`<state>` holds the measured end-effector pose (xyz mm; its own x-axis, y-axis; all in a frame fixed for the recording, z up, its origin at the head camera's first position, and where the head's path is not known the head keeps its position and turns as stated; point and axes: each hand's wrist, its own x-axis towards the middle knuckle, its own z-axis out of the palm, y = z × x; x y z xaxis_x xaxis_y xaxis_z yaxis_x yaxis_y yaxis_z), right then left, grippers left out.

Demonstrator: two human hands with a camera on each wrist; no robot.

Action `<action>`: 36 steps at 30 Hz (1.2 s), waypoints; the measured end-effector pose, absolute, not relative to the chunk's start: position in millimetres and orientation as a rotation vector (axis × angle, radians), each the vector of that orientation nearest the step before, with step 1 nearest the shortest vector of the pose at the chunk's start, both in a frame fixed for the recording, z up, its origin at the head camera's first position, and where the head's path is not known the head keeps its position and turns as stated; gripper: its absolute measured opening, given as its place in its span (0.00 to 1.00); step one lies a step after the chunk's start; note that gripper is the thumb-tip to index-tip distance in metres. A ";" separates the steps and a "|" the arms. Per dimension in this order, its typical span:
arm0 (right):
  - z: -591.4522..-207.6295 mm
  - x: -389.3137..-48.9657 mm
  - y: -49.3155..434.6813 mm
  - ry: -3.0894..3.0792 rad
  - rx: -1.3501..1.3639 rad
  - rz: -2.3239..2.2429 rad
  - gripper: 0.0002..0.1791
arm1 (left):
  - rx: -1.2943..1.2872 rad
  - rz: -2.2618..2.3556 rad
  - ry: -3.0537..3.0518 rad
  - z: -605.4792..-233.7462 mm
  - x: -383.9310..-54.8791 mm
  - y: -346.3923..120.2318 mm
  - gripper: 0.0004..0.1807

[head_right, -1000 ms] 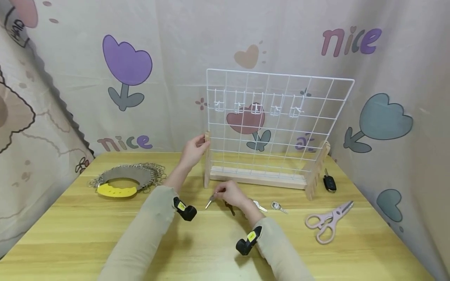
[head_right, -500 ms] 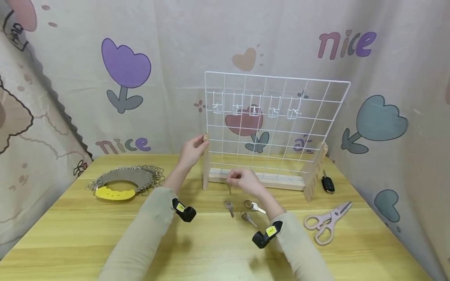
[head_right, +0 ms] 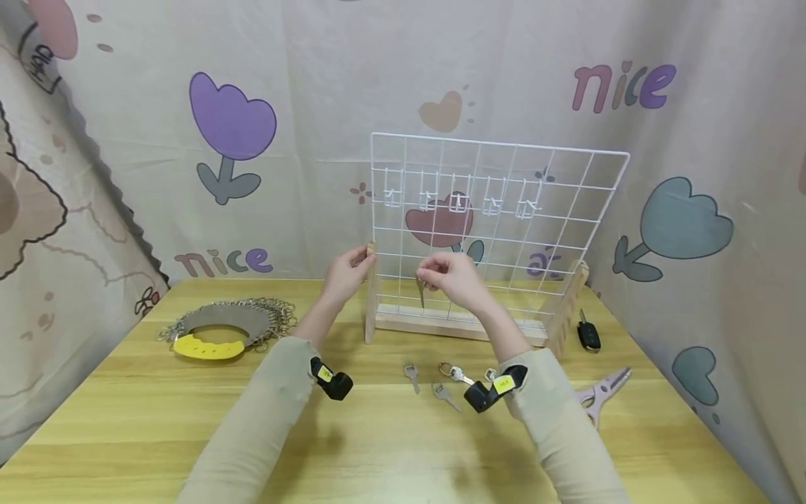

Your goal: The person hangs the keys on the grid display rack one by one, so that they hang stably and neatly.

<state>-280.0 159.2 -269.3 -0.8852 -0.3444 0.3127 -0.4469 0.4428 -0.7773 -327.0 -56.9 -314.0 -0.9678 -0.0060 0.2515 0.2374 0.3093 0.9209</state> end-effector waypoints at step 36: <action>-204.4 -297.7 85.9 -2.060 0.487 1.282 0.09 | -0.176 -1.677 -2.390 -313.4 -324.7 -54.6 0.25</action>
